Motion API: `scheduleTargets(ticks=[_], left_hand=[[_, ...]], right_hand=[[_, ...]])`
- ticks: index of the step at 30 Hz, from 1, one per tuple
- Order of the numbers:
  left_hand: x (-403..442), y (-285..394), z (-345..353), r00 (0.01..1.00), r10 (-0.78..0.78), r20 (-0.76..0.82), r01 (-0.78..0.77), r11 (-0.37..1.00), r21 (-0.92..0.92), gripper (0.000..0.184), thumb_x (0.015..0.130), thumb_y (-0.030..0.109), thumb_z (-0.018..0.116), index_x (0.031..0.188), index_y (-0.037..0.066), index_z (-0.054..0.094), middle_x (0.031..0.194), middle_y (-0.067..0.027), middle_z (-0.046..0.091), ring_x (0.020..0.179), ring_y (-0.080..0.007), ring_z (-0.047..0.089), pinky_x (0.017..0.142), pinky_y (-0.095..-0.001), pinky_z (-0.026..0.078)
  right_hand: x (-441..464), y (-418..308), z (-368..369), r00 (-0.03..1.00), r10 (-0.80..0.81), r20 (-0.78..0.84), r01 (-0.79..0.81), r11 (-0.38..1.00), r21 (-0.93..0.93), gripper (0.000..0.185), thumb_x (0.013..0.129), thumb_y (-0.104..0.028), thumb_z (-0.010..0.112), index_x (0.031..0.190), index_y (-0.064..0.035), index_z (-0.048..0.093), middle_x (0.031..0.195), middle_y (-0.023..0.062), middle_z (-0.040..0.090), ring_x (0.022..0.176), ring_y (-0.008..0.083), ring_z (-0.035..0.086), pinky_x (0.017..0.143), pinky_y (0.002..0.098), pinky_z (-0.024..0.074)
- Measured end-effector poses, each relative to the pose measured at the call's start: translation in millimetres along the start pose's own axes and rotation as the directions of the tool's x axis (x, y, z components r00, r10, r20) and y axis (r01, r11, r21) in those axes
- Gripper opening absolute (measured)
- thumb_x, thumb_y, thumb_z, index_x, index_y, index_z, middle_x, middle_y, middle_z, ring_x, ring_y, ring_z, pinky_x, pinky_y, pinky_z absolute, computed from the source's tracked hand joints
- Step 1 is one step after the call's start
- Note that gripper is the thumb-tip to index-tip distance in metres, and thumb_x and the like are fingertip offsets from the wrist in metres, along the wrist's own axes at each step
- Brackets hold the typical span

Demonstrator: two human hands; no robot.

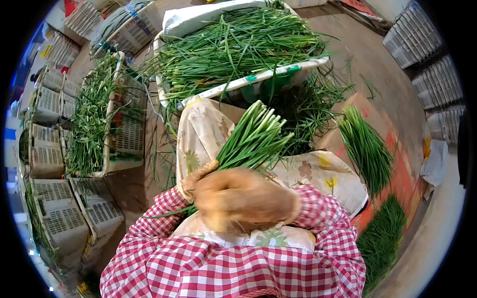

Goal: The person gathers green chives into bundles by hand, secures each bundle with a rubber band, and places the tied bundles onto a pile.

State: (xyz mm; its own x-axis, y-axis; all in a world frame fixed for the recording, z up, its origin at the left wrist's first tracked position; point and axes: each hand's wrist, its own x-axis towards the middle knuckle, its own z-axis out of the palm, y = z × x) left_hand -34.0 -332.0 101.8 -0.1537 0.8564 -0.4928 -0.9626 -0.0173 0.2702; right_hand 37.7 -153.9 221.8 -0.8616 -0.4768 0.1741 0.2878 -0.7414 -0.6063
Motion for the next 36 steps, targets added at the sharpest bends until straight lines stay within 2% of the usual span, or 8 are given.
scheduleTargets(ticks=[6, 8, 9, 11, 15, 23, 27, 36], left_hand=[[-6, 6, -3, 0.992, 0.128, 0.009, -0.128, 0.987, 0.1, 0.069, 0.079, 0.035, 0.071, 0.133, 0.003, 0.042, 0.119, -0.0143, 0.058, 0.1, -0.0227, 0.062, 0.08, -0.0379, 0.056], [-13, 6, -4, 0.992, 0.129, 0.001, -0.128, 0.984, 0.123, 0.068, 0.079, 0.032, 0.071, 0.133, 0.002, 0.042, 0.119, -0.015, 0.058, 0.098, -0.0228, 0.063, 0.078, -0.0372, 0.056], [-17, 6, -3, 0.992, 0.127, -0.011, -0.124, 0.981, 0.149, 0.066, 0.079, 0.029, 0.07, 0.133, 0.002, 0.041, 0.118, -0.0158, 0.058, 0.097, -0.0228, 0.064, 0.076, -0.0364, 0.057], [-19, 2, 1, 0.979, 0.203, -0.01, -0.191, 0.939, 0.284, 0.063, 0.085, 0.026, 0.063, 0.136, 0.001, 0.037, 0.12, -0.0115, 0.057, 0.098, -0.0194, 0.062, 0.086, -0.0285, 0.05], [-22, -2, 16, 0.982, 0.189, -0.02, -0.172, 0.928, 0.332, 0.06, 0.085, 0.029, 0.062, 0.134, 0.0, 0.041, 0.121, -0.0082, 0.057, 0.103, -0.0152, 0.058, 0.092, -0.0297, 0.046], [-14, -21, 9, 0.881, 0.386, -0.273, -0.248, 0.869, 0.428, 0.032, 0.093, 0.032, 0.053, 0.105, 0.003, 0.059, 0.095, 0.0001, 0.057, 0.085, -0.0105, 0.052, 0.08, -0.0264, 0.044], [-14, -20, -2, 0.863, 0.487, -0.13, -0.25, 0.637, 0.73, 0.034, 0.093, 0.032, 0.051, 0.106, 0.001, 0.057, 0.091, 0.0005, 0.055, 0.083, -0.011, 0.048, 0.076, -0.0275, 0.041], [-18, -16, 11, 0.897, 0.426, -0.117, -0.119, 0.489, 0.864, 0.042, 0.094, 0.038, 0.048, 0.113, 0.002, 0.056, 0.095, -0.0022, 0.058, 0.086, -0.0116, 0.05, 0.079, -0.0279, 0.041]], right_hand=[[-57, -102, -42, 0.639, -0.711, -0.295, 0.635, 0.703, -0.319, 0.026, 0.092, -0.035, 0.051, 0.079, -0.0131, 0.047, 0.072, -0.0017, 0.04, 0.066, 0.0132, 0.043, 0.056, 0.032, 0.041], [-69, -125, -86, 0.515, -0.766, -0.386, -0.128, 0.376, -0.918, 0.017, 0.089, -0.019, 0.059, 0.097, -0.0037, 0.058, 0.092, 0.0051, 0.061, 0.074, 0.0116, 0.056, 0.062, 0.0262, 0.0479], [-59, -123, -95, 0.402, -0.809, -0.43, -0.667, 0.063, -0.742, 0.037, 0.089, -0.027, 0.06, 0.112, 0.0006, 0.053, 0.101, 0.0098, 0.064, 0.083, 0.0173, 0.061, 0.069, 0.0299, 0.0505], [-73, -112, -142, 0.436, -0.72, -0.54, -0.867, -0.177, -0.465, 0.089, 0.083, -0.058, 0.056, 0.142, -0.0006, 0.024, 0.128, 0.0226, 0.051, 0.117, 0.0333, 0.052, 0.094, 0.0408, 0.044], [-31, -76, -138, 0.776, -0.196, -0.599, -0.341, 0.668, -0.661, 0.095, 0.079, -0.057, 0.064, 0.141, 0.0042, 0.025, 0.138, 0.025, 0.04, 0.13, 0.0288, 0.039, 0.107, 0.0337, 0.0309], [-20, -57, -108, 0.76, -0.227, -0.609, -0.159, 0.844, -0.513, 0.042, 0.085, -0.017, 0.065, 0.121, 0.0008, 0.053, 0.091, 0.0046, 0.062, 0.083, 0.0093, 0.057, 0.073, 0.0227, 0.0476], [-29, -81, -144, 0.427, -0.617, -0.661, 0.044, 0.744, -0.667, 0.027, 0.091, -0.023, 0.059, 0.105, 0.0005, 0.061, 0.086, 0.0035, 0.063, 0.069, 0.0085, 0.056, 0.063, 0.0194, 0.0455], [-21, -53, -101, 0.797, -0.544, -0.261, -0.287, 0.038, -0.957, 0.017, 0.083, -0.021, 0.069, 0.084, -0.0047, 0.065, 0.074, 0.0041, 0.059, 0.067, 0.0148, 0.056, 0.06, 0.0284, 0.0454]])
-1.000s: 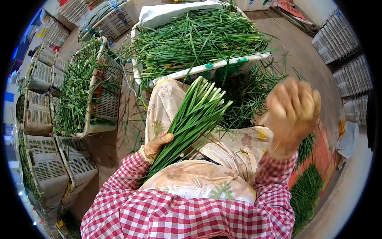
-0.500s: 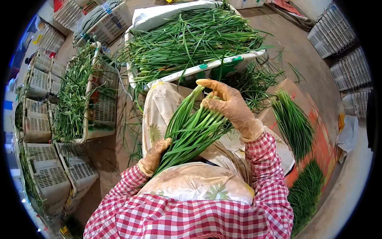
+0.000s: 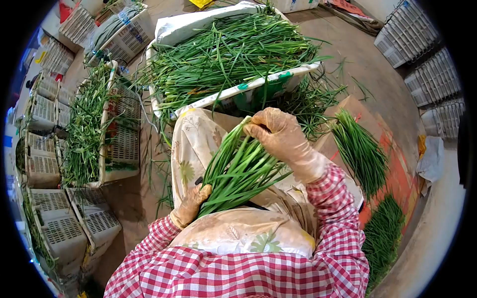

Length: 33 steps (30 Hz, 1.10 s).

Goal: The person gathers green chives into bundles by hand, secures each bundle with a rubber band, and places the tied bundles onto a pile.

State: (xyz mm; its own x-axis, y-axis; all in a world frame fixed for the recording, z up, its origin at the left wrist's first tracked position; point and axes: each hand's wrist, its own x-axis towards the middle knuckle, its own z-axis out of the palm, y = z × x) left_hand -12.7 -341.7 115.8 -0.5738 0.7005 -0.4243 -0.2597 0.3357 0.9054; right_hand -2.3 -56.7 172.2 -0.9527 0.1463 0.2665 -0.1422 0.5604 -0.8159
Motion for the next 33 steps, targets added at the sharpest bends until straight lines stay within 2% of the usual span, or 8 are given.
scheduleTargets(ticks=[3, 7, 13, 19, 22, 26, 29, 33], left_hand=[[-4, -12, 5, 0.998, 0.024, -0.051, -0.024, 1.0, -0.009, 0.044, 0.094, 0.04, 0.048, 0.114, 0.002, 0.057, 0.097, -0.0033, 0.06, 0.089, -0.0124, 0.052, 0.08, -0.0288, 0.043], [-6, -9, 7, 0.998, 0.037, -0.059, -0.045, 0.99, -0.131, 0.043, 0.094, 0.04, 0.048, 0.114, 0.002, 0.056, 0.098, -0.0036, 0.06, 0.089, -0.0125, 0.052, 0.08, -0.0283, 0.043], [2, -36, -6, 0.986, 0.162, -0.051, -0.156, 0.982, 0.104, 0.04, 0.095, 0.037, 0.049, 0.111, 0.001, 0.055, 0.095, -0.0018, 0.057, 0.087, -0.0112, 0.05, 0.078, -0.0286, 0.042], [6, -24, 8, 0.999, -0.001, -0.055, -0.01, 0.979, -0.202, 0.037, 0.096, 0.034, 0.044, 0.102, 0.0, 0.057, 0.091, -0.0061, 0.057, 0.084, -0.017, 0.051, 0.079, -0.0317, 0.042], [4, -43, -7, 0.99, 0.142, -0.018, -0.141, 0.988, 0.062, 0.035, 0.098, 0.029, 0.04, 0.105, -0.002, 0.055, 0.097, -0.011, 0.056, 0.091, -0.0227, 0.053, 0.082, -0.0335, 0.042], [5, -57, -7, 0.997, -0.082, 0.017, 0.081, 0.903, -0.422, 0.041, 0.096, 0.032, 0.047, 0.123, 0.002, 0.053, 0.122, -0.0077, 0.055, 0.11, -0.0189, 0.053, 0.097, -0.0306, 0.038], [1, -11, 11, 0.986, -0.149, 0.08, 0.16, 0.668, -0.727, 0.054, 0.093, 0.042, 0.049, 0.131, 0.004, 0.046, 0.127, -0.0105, 0.053, 0.114, -0.0217, 0.053, 0.101, -0.0366, 0.041], [8, -80, -12, 0.972, -0.167, -0.164, -0.011, 0.667, -0.745, 0.063, 0.089, 0.051, 0.053, 0.132, 0.006, 0.044, 0.126, -0.0103, 0.053, 0.114, -0.0228, 0.052, 0.099, -0.0377, 0.043]], right_hand=[[4, 6, 13, 0.985, -0.051, -0.167, 0.039, 0.996, -0.077, 0.021, 0.089, -0.022, 0.062, 0.08, -0.0034, 0.065, 0.065, 0.0018, 0.06, 0.055, 0.0123, 0.052, 0.054, 0.027, 0.043], [18, 37, 3, 0.859, 0.372, -0.352, -0.176, 0.86, 0.479, 0.039, 0.092, -0.039, 0.055, 0.074, -0.0067, 0.064, 0.061, 0.0014, 0.062, 0.05, 0.007, 0.052, 0.05, 0.0241, 0.0439], [26, 26, -35, 0.96, 0.23, 0.159, -0.261, 0.942, 0.209, 0.056, 0.076, -0.053, 0.069, 0.104, -0.0042, 0.065, 0.1, 0.0106, 0.065, 0.088, 0.0169, 0.063, 0.07, 0.0301, 0.0505], [24, -8, -11, 0.776, 0.38, 0.503, -0.541, 0.812, 0.221, 0.04, 0.072, -0.033, 0.077, 0.095, -0.0011, 0.068, 0.075, 0.0068, 0.067, 0.066, 0.0141, 0.061, 0.062, 0.0281, 0.0491], [23, -7, -12, 0.759, 0.243, 0.604, -0.566, 0.704, 0.428, 0.025, 0.078, -0.022, 0.073, 0.091, -0.0009, 0.068, 0.077, 0.0009, 0.066, 0.068, 0.0088, 0.057, 0.063, 0.0247, 0.0463], [25, 2, -14, 0.834, 0.305, 0.46, -0.371, 0.927, 0.058, 0.019, 0.081, -0.019, 0.065, 0.089, -0.0027, 0.069, 0.075, 0.0052, 0.068, 0.065, 0.0122, 0.059, 0.062, 0.0275, 0.0474], [26, 31, -1, 0.989, -0.027, -0.145, 0.0, 0.984, -0.18, 0.027, 0.088, -0.025, 0.059, 0.073, -0.0031, 0.064, 0.065, 0.0073, 0.063, 0.06, 0.0159, 0.059, 0.058, 0.0302, 0.0476], [39, 57, -53, 0.889, -0.173, -0.423, -0.167, 0.739, -0.653, 0.039, 0.098, -0.035, 0.043, 0.065, -0.014, 0.048, 0.048, -0.0025, 0.033, 0.039, 0.0118, 0.033, 0.039, 0.0298, 0.0352]])
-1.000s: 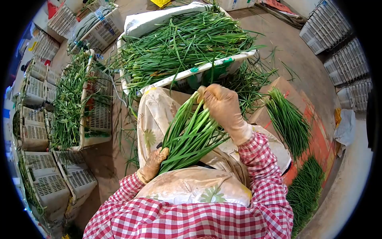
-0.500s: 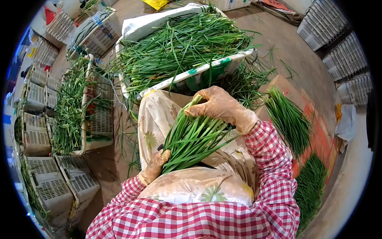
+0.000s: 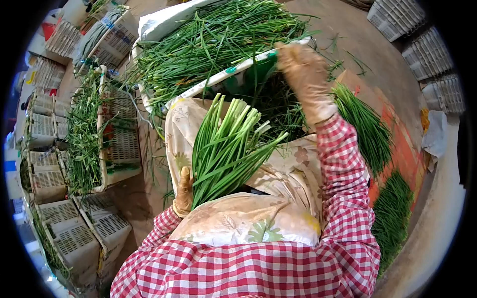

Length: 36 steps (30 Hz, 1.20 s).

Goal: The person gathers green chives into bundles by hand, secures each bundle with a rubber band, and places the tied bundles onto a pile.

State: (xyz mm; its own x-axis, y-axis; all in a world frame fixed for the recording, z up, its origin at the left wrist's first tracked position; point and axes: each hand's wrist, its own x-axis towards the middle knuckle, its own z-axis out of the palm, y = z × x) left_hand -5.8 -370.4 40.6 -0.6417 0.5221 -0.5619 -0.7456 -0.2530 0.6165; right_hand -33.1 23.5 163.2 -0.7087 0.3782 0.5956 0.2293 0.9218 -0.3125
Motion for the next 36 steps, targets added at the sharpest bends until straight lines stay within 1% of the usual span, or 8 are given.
scheduleTargets(ticks=[3, 6, 12, 22, 28, 31, 33, 36], left_hand=[[-2, 1, 6, 0.997, 0.056, -0.045, -0.052, 0.995, 0.09, 0.072, 0.083, 0.056, 0.058, 0.133, 0.007, 0.042, 0.125, -0.01, 0.053, 0.112, -0.0226, 0.053, 0.095, -0.0385, 0.046], [-4, 6, 8, 0.995, 0.057, -0.076, -0.049, 0.994, 0.1, 0.075, 0.082, 0.057, 0.059, 0.134, 0.006, 0.042, 0.124, -0.0103, 0.054, 0.111, -0.0231, 0.054, 0.093, -0.0393, 0.047], [3, 0, -7, 0.965, -0.222, 0.142, 0.249, 0.944, -0.216, 0.073, 0.081, 0.058, 0.06, 0.129, 0.005, 0.048, 0.122, -0.011, 0.056, 0.109, -0.0238, 0.056, 0.092, -0.0386, 0.048], [-8, 7, 15, 0.994, 0.09, -0.065, -0.086, 0.994, 0.067, 0.072, 0.081, 0.059, 0.059, 0.126, 0.003, 0.051, 0.121, -0.0116, 0.057, 0.11, -0.0243, 0.056, 0.094, -0.0382, 0.047], [-18, 17, 21, 0.999, -0.044, 0.016, 0.042, 0.992, 0.12, 0.072, 0.083, 0.059, 0.056, 0.128, 0.004, 0.049, 0.124, -0.0111, 0.055, 0.111, -0.0242, 0.055, 0.095, -0.0384, 0.046], [-21, 26, 41, 0.993, -0.059, 0.099, 0.046, 0.991, 0.124, 0.072, 0.083, 0.059, 0.055, 0.129, 0.004, 0.048, 0.126, -0.0119, 0.054, 0.112, -0.0243, 0.054, 0.096, -0.0386, 0.045], [-23, 28, 48, 0.995, 0.003, 0.105, -0.022, 0.982, 0.188, 0.072, 0.084, 0.059, 0.054, 0.13, 0.004, 0.047, 0.127, -0.0122, 0.054, 0.113, -0.0243, 0.054, 0.096, -0.0386, 0.044], [-19, 26, 32, 0.976, -0.101, 0.192, 0.072, 0.986, 0.152, 0.074, 0.085, 0.06, 0.05, 0.132, 0.004, 0.045, 0.128, -0.0126, 0.053, 0.115, -0.0243, 0.053, 0.099, -0.0386, 0.042]], right_hand=[[-3, 35, -5, 0.939, 0.215, 0.27, -0.275, 0.939, 0.209, 0.047, 0.089, -0.053, 0.05, 0.09, -0.0064, 0.059, 0.083, 0.0088, 0.063, 0.069, 0.0205, 0.062, 0.061, 0.0362, 0.051], [-22, 15, -31, 0.631, -0.073, 0.772, -0.612, 0.565, 0.554, 0.069, 0.079, -0.064, 0.058, 0.113, -0.0034, 0.059, 0.115, 0.0141, 0.06, 0.104, 0.0259, 0.059, 0.089, 0.0403, 0.0479], [-57, -5, -21, 0.251, -0.265, 0.931, -0.671, 0.646, 0.365, 0.077, 0.073, -0.067, 0.063, 0.114, -0.0014, 0.061, 0.097, 0.0099, 0.065, 0.094, 0.0202, 0.059, 0.083, 0.0326, 0.0455], [-38, 2, -45, 0.491, -0.058, 0.869, -0.632, 0.663, 0.401, 0.025, 0.09, -0.029, 0.057, 0.095, -0.0059, 0.066, 0.084, 0.0055, 0.065, 0.073, 0.0119, 0.058, 0.065, 0.0265, 0.0468], [6, 95, -58, 0.897, 0.429, 0.109, -0.442, 0.88, 0.172, 0.036, 0.093, -0.035, 0.052, 0.112, -0.0054, 0.058, 0.091, 0.0115, 0.066, 0.083, 0.0186, 0.063, 0.072, 0.0331, 0.0494], [-5, 78, -26, 0.98, 0.111, -0.165, -0.131, 0.984, -0.117, 0.055, 0.09, -0.046, 0.053, 0.123, -0.003, 0.051, 0.109, 0.0173, 0.063, 0.099, 0.0263, 0.062, 0.085, 0.0374, 0.0485], [-13, 2, -47, 0.857, 0.203, 0.474, -0.399, 0.843, 0.361, 0.069, 0.083, -0.056, 0.058, 0.127, -0.0039, 0.05, 0.122, 0.0182, 0.057, 0.111, 0.0309, 0.056, 0.097, 0.0331, 0.0428], [-33, -43, -37, 0.833, -0.172, 0.526, -0.229, 0.758, 0.61, 0.04, 0.079, -0.046, 0.067, 0.094, -0.0086, 0.069, 0.087, 0.0103, 0.066, 0.09, 0.0263, 0.06, 0.079, 0.0362, 0.0466]])
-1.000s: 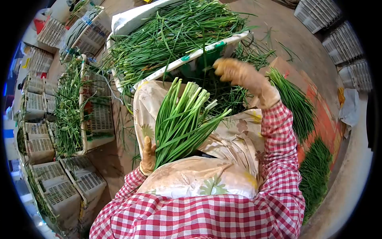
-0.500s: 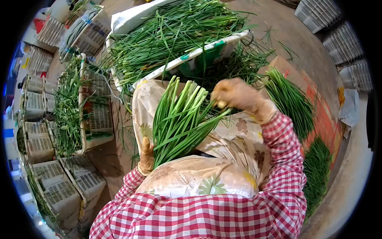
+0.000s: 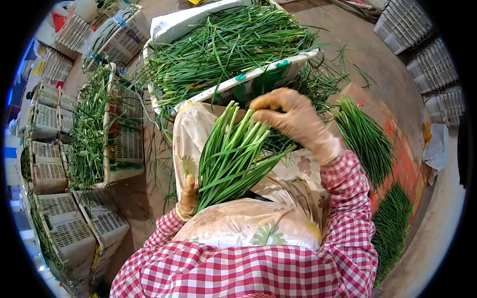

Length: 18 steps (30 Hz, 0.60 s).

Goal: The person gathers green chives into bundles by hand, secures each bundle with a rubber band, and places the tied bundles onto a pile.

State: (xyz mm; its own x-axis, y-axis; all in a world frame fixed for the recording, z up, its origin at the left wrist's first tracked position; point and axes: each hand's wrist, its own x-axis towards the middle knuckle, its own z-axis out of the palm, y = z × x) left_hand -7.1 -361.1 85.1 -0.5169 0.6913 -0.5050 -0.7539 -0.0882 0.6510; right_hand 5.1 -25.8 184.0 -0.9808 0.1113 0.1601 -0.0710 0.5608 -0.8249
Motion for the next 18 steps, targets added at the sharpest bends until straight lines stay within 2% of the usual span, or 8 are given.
scheduleTargets(ticks=[2, 3, 10, 12, 14, 15, 16, 18], left_hand=[[0, 1, 6, 1.0, 0.018, 0.009, -0.018, 1.0, 0.002, 0.075, 0.086, 0.061, 0.049, 0.133, 0.004, 0.043, 0.129, -0.0127, 0.052, 0.116, -0.0244, 0.052, 0.1, -0.0385, 0.041], [0, 3, 9, 1.0, 0.028, 0.014, -0.028, 1.0, 0.002, 0.076, 0.086, 0.061, 0.049, 0.134, 0.004, 0.042, 0.13, -0.0128, 0.052, 0.116, -0.0244, 0.051, 0.101, -0.0385, 0.04], [1, 6, 21, 0.999, 0.039, -0.008, -0.039, 0.999, 0.027, 0.08, 0.085, 0.063, 0.048, 0.138, 0.004, 0.037, 0.135, -0.013, 0.046, 0.12, -0.0249, 0.048, 0.103, -0.0386, 0.038], [5, 2, 8, 0.992, -0.011, 0.126, 0.015, 0.999, -0.032, 0.08, 0.085, 0.063, 0.048, 0.138, 0.004, 0.036, 0.135, -0.0131, 0.046, 0.121, -0.0246, 0.047, 0.104, -0.0384, 0.037], [5, -1, 4, 0.986, -0.019, 0.164, 0.028, 0.998, -0.056, 0.081, 0.085, 0.063, 0.048, 0.139, 0.004, 0.035, 0.135, -0.013, 0.046, 0.122, -0.0243, 0.046, 0.104, -0.0382, 0.036], [5, 0, 4, 0.978, -0.029, 0.208, 0.045, 0.997, -0.07, 0.082, 0.085, 0.063, 0.048, 0.139, 0.004, 0.034, 0.136, -0.0129, 0.046, 0.122, -0.0239, 0.046, 0.104, -0.038, 0.036], [5, 0, 6, 0.978, -0.028, 0.208, 0.044, 0.997, -0.071, 0.082, 0.085, 0.063, 0.048, 0.139, 0.004, 0.034, 0.136, -0.0129, 0.046, 0.122, -0.0239, 0.046, 0.104, -0.038, 0.036], [3, 3, 11, 0.983, -0.042, 0.178, 0.052, 0.997, -0.049, 0.084, 0.083, 0.065, 0.048, 0.139, 0.003, 0.034, 0.135, -0.0129, 0.046, 0.122, -0.0231, 0.046, 0.104, -0.0372, 0.036]], right_hand=[[-5, 6, 21, 0.975, -0.177, -0.138, 0.162, 0.98, -0.115, 0.018, 0.077, -0.022, 0.073, 0.087, -0.0079, 0.068, 0.082, 0.0043, 0.062, 0.078, 0.0204, 0.058, 0.072, 0.0356, 0.0468], [-1, -6, 17, 0.915, -0.388, -0.108, 0.317, 0.859, -0.402, 0.019, 0.075, -0.023, 0.072, 0.081, -0.0058, 0.065, 0.077, 0.0049, 0.061, 0.073, 0.0227, 0.056, 0.065, 0.0364, 0.0447], [-17, -25, 5, 0.851, -0.443, 0.281, 0.431, 0.285, -0.856, 0.015, 0.077, -0.019, 0.066, 0.076, -0.0046, 0.062, 0.067, 0.0054, 0.057, 0.062, 0.0217, 0.054, 0.061, 0.0363, 0.0433], [-23, -29, 6, 0.843, -0.454, 0.289, 0.457, 0.321, -0.83, 0.016, 0.079, -0.019, 0.064, 0.075, -0.0042, 0.062, 0.062, 0.0058, 0.056, 0.059, 0.0219, 0.054, 0.062, 0.0347, 0.0435], [-30, -41, 5, 0.863, -0.474, 0.173, 0.47, 0.629, -0.619, 0.015, 0.077, -0.016, 0.062, 0.069, -0.0057, 0.055, 0.062, 0.005, 0.051, 0.057, 0.019, 0.053, 0.055, 0.0349, 0.0427], [-30, -52, -1, 0.935, -0.312, 0.168, 0.354, 0.822, -0.446, 0.014, 0.08, -0.013, 0.062, 0.07, -0.0049, 0.056, 0.061, 0.006, 0.055, 0.054, 0.0169, 0.056, 0.052, 0.0343, 0.0466], [-30, -53, -5, 0.935, -0.312, 0.169, 0.355, 0.822, -0.446, 0.014, 0.08, -0.013, 0.062, 0.07, -0.0049, 0.056, 0.061, 0.006, 0.055, 0.054, 0.0169, 0.056, 0.052, 0.0343, 0.0466], [-26, -47, -18, 0.906, -0.37, -0.206, 0.348, 0.928, -0.135, 0.012, 0.084, -0.01, 0.062, 0.073, -0.0055, 0.059, 0.062, 0.0062, 0.059, 0.054, 0.0137, 0.058, 0.048, 0.0288, 0.0485]])
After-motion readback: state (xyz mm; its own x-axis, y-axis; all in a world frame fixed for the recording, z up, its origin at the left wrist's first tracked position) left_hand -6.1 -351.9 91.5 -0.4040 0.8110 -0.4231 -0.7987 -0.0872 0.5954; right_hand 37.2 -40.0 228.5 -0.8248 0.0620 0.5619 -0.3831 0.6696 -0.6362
